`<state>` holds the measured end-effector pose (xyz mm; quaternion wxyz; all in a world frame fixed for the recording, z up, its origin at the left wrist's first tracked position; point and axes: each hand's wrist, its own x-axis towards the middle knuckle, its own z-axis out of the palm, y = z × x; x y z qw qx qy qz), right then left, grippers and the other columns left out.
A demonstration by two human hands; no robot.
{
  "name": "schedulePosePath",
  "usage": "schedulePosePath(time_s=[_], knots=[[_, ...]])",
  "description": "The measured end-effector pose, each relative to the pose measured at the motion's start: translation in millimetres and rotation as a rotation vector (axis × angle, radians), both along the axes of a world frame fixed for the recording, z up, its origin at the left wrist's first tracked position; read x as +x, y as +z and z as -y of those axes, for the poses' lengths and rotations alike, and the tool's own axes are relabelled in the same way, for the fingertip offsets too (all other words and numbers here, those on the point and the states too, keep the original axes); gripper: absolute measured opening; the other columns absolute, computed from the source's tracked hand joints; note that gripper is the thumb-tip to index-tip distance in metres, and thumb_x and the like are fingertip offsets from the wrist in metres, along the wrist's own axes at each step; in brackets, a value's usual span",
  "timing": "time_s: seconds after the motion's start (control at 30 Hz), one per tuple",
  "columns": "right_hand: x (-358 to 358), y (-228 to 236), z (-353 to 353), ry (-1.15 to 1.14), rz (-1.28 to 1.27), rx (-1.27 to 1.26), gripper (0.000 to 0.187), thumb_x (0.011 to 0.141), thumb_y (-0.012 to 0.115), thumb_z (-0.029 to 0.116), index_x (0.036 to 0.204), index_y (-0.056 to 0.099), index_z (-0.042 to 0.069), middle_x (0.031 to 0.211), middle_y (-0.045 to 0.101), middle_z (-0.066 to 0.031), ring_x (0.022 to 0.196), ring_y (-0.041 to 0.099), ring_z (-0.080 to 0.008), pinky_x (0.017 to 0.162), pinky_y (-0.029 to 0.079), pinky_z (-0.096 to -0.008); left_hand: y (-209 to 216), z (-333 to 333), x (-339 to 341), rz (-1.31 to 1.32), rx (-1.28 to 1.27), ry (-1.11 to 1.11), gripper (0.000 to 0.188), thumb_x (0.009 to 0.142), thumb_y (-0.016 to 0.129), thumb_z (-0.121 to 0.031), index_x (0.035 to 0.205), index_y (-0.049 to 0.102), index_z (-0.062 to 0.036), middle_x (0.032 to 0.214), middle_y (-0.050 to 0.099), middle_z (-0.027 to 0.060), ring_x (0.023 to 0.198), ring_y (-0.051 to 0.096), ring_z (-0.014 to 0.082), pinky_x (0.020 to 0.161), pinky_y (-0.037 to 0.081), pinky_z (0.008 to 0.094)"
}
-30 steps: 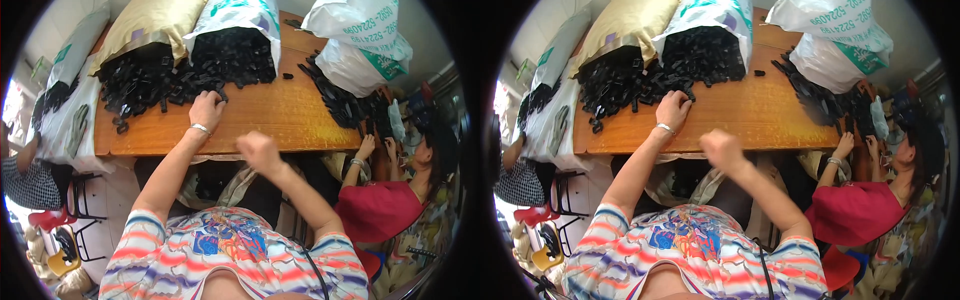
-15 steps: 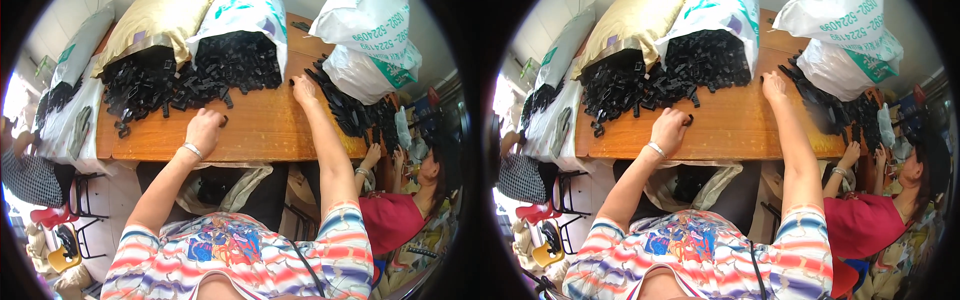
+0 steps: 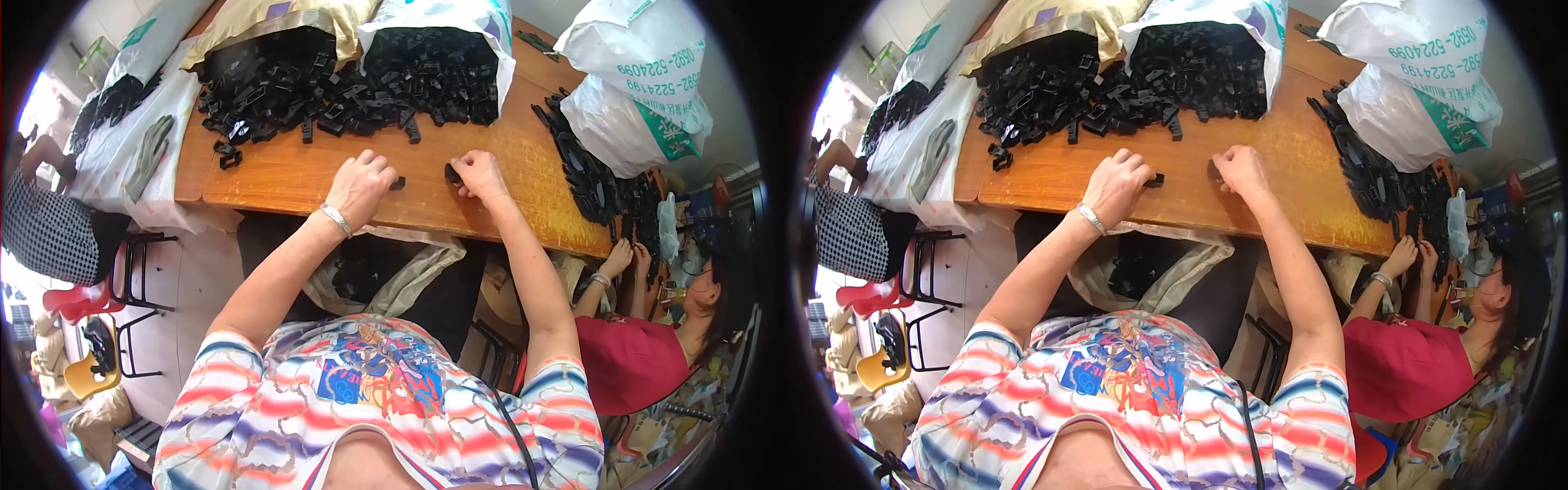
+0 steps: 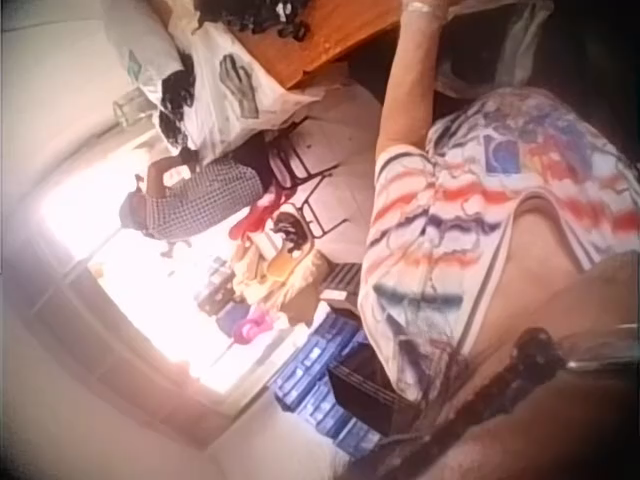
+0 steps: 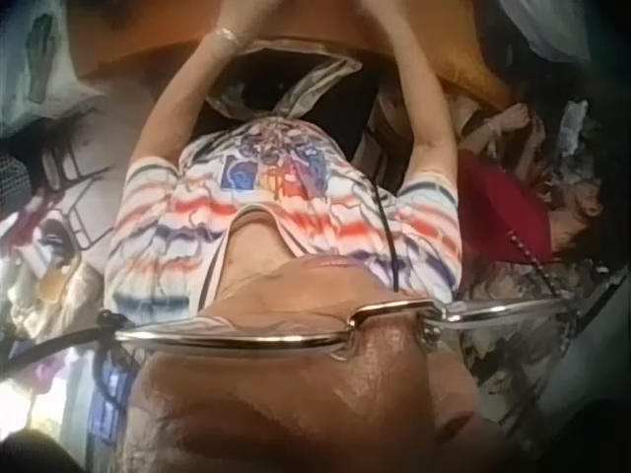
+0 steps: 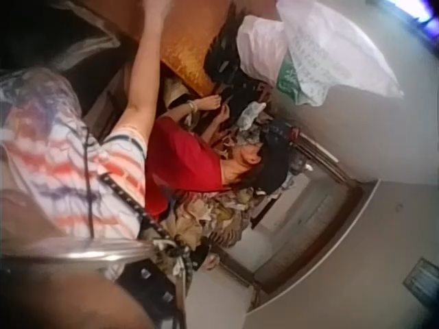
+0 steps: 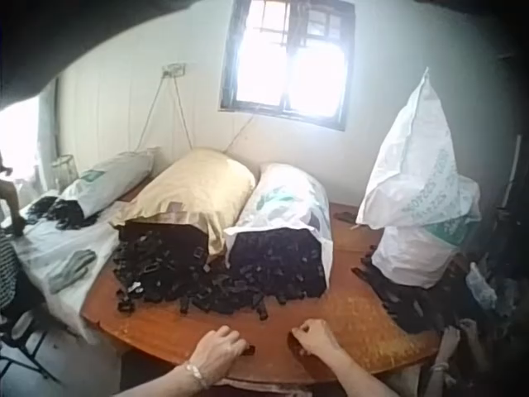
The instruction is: Sorting and inspecting small black plastic components at a workshop table.
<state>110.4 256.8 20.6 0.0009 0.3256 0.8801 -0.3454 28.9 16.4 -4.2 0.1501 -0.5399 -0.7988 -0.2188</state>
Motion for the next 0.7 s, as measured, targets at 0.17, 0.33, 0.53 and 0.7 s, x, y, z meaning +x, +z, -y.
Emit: schedulePosePath(time_s=[0.17, 0.33, 0.53, 0.7], knots=[[18, -7, -3, 0.245, -0.256, 0.387, 0.013, 0.088, 0.062, 0.015, 0.091, 0.069, 0.005, 0.078, 0.07, -0.0101, 0.075, 0.07, -0.0312, 0.072, 0.055, -0.0393, 10, 10, 2, 0.143, 0.15, -0.008, 0.03, 0.071, 0.074, -0.005, 0.099, 0.064, -0.006, 0.1, 0.059, 0.01, 0.098, 0.055, 0.0305, 0.085, 0.049, 0.0382], [25, 3, 16, 0.602, -0.456, 0.592, 0.017, 0.083, 0.064, 0.004, 0.098, 0.07, 0.008, 0.097, 0.065, -0.0094, 0.088, 0.066, -0.0331, 0.076, 0.054, -0.0411, -7, 20, 0, 0.28, 0.168, 0.086, 0.029, 0.074, 0.076, -0.011, 0.101, 0.065, -0.0049, 0.101, 0.059, 0.0116, 0.099, 0.055, 0.0323, 0.085, 0.048, 0.0394], [19, 2, 24, 0.591, -0.345, 0.536, 0.02, 0.078, 0.076, 0.012, 0.097, 0.07, 0.007, 0.094, 0.064, -0.01, 0.083, 0.066, -0.0319, 0.073, 0.053, -0.0413, -16, 15, -2, 0.31, 0.217, 0.097, 0.025, 0.074, 0.076, -0.012, 0.096, 0.066, -0.0057, 0.095, 0.059, 0.0096, 0.095, 0.054, 0.0316, 0.084, 0.048, 0.0396], [7, -2, 71, 0.566, -0.561, 0.357, 0.019, 0.077, 0.076, 0.011, 0.094, 0.069, 0.006, 0.091, 0.063, -0.0101, 0.077, 0.065, -0.0305, 0.068, 0.053, -0.0387, -16, 16, -3, 0.313, 0.211, 0.102, 0.025, 0.073, 0.076, -0.013, 0.095, 0.067, -0.0062, 0.093, 0.059, 0.0093, 0.094, 0.054, 0.0315, 0.083, 0.048, 0.0398]])
